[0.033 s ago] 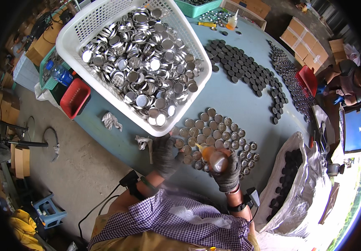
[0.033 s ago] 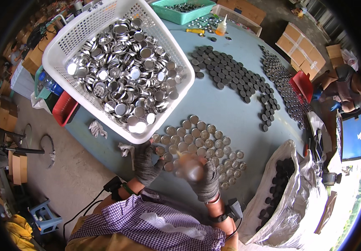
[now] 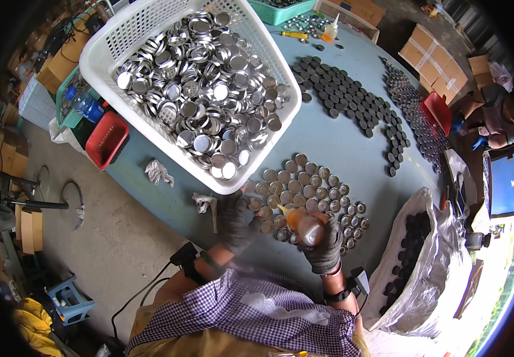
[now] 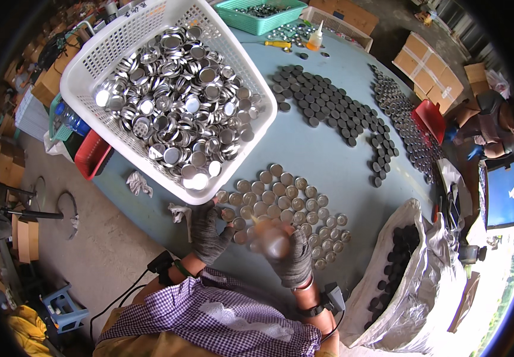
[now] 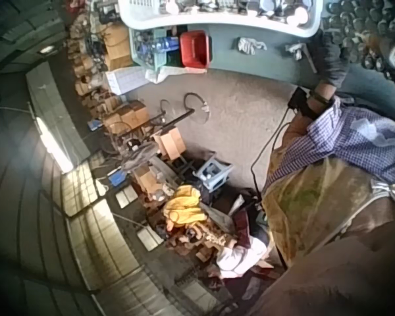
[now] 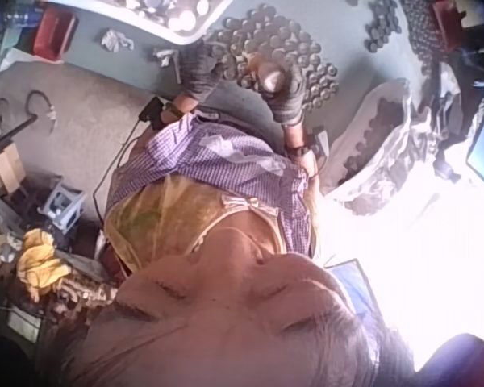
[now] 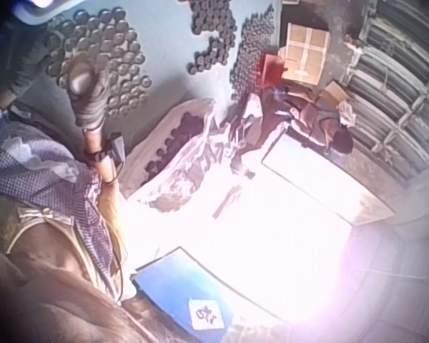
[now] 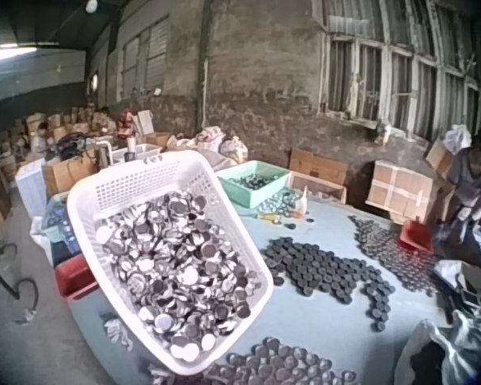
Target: Applying a liquid adhesive from a squeeze bottle to small circular metal and rubber parts for assembly.
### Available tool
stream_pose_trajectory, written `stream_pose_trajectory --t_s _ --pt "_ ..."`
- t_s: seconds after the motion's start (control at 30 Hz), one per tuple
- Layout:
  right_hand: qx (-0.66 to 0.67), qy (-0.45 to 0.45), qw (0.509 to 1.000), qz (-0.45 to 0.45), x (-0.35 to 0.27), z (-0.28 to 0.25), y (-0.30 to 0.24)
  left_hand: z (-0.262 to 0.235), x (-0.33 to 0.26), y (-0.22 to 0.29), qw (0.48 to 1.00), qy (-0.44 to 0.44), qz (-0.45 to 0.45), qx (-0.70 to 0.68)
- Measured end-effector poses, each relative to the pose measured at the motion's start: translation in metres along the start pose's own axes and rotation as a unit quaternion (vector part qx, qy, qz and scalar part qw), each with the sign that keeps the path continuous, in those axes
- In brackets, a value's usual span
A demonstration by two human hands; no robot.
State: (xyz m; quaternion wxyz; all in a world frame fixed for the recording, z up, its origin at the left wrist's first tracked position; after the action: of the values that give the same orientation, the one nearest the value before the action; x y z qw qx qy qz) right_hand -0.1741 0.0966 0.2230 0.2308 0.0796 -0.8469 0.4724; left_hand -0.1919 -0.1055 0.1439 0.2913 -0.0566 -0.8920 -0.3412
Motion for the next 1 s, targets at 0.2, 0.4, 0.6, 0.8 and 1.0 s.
stream_pose_trajectory --t_s 0.2,0.4,0.6,0.8,1.0 --pt "-0.030 -0.008 1.000 0.001 -0.006 0.007 0.002 0.002 -0.001 -0.002 1.000 0.002 0.001 -0.003" --pt "-0.023 -0.031 0.999 0.029 -0.005 0.013 0.015 0.001 -0.001 -0.002 1.000 0.003 -0.002 -0.005" --pt "0.032 0.020 0.998 0.057 -0.008 -0.007 0.033 -0.001 0.002 0.001 1.000 0.001 -0.005 -0.002" --pt "0.004 0.063 0.995 0.076 -0.011 -0.022 0.048 0.001 0.000 -0.002 1.000 0.001 -0.002 -0.002" --pt "-0.018 0.039 0.996 0.076 -0.008 -0.015 0.051 0.007 -0.004 -0.006 1.000 -0.023 -0.015 0.003"
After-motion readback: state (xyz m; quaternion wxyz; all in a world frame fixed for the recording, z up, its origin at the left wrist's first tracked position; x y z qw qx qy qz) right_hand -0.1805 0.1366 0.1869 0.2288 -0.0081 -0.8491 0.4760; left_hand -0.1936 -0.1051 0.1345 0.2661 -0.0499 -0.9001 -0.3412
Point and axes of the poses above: each hand's wrist, its own x-axis towards the middle knuckle, its own z-axis out of the palm, y = z × x, the point moved 10 cm from there along x, towards the middle knuckle, and after that the axes turned 11 degrees about y, right-handed, at the moved point
